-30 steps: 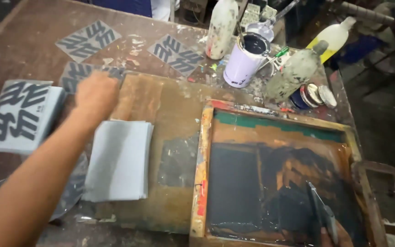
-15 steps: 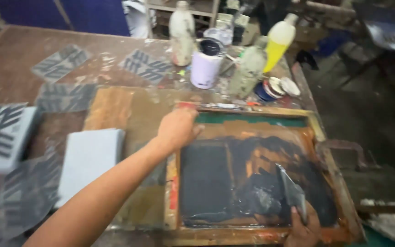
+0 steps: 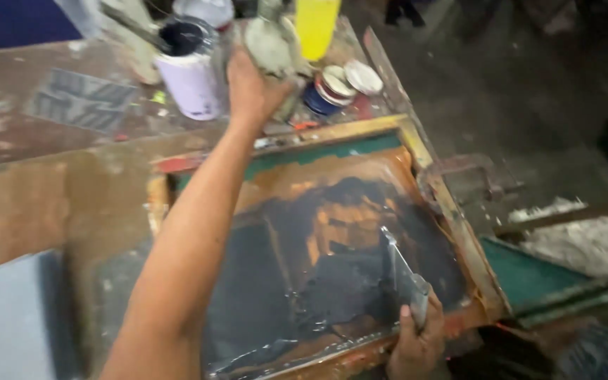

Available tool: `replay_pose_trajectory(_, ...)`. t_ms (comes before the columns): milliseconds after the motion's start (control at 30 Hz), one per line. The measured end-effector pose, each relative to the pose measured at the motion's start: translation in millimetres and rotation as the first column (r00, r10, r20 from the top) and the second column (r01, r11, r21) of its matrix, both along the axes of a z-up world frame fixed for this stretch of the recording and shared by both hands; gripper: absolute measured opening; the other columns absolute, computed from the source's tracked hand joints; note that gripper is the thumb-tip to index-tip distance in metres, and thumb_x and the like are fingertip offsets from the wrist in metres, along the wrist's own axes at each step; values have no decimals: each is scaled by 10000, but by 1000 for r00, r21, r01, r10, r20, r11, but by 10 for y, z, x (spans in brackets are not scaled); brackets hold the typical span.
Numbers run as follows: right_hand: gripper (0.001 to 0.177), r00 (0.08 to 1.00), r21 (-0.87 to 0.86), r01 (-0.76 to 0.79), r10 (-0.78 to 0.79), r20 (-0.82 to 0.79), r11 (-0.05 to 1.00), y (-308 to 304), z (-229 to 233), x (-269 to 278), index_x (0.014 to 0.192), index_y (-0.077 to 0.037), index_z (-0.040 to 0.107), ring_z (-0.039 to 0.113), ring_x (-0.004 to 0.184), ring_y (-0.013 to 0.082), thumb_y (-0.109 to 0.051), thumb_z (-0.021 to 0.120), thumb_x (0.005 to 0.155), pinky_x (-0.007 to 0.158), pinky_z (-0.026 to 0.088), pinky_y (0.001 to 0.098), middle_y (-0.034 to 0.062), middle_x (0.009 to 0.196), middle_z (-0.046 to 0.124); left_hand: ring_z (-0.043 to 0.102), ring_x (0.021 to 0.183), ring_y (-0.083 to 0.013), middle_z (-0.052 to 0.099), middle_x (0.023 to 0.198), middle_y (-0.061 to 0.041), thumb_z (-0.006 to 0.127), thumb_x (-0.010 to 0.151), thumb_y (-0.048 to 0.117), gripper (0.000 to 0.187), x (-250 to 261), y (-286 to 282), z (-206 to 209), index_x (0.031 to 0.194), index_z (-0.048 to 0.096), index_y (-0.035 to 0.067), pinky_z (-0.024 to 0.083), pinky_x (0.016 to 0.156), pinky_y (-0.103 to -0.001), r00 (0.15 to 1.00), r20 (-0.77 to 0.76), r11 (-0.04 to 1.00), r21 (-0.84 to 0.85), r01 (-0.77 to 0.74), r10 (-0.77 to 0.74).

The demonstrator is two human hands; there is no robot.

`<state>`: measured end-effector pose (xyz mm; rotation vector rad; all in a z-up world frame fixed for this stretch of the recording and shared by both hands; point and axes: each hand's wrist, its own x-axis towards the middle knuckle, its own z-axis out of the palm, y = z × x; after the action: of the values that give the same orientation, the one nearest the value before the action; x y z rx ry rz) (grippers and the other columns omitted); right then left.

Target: The person performs screen printing by placing a white fabric square onto a wooden frame with a mesh screen. They use a squeegee to spread dark ink across the screen and pull it through to transfer a pattern onto the fabric. The printed fabric is then removed and stacked with other finished pieces.

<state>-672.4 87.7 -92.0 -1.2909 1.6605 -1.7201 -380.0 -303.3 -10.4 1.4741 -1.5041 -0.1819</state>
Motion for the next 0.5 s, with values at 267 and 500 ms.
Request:
replay_pose_trajectory(267, 328, 993, 3, 117, -117, 4, 993, -15, 31, 54, 1287, 65, 596, 567, 1252, 231, -36, 563, 976, 1127, 406, 340, 162, 1419, 558, 540, 1245, -414, 582, 1324, -223, 921, 816, 320, 900, -268, 210, 63, 1476, 404, -8, 424, 1094, -481, 991, 29, 964, -237, -118, 128)
replay_pose_trajectory(500, 367, 994, 12, 111, -111, -3, 994, 16, 13, -7, 1366, 57, 525, 541, 1183, 253, -74, 539, 1023, 1068, 420, 356, 155, 1337, 531, 487, 1347, -365, 530, 1428, -180, 791, 760, 175, 818, -192, 1261, 444, 1493, 439, 81, 320, 1174, -542, 667, 725, 898, -165, 408, -170)
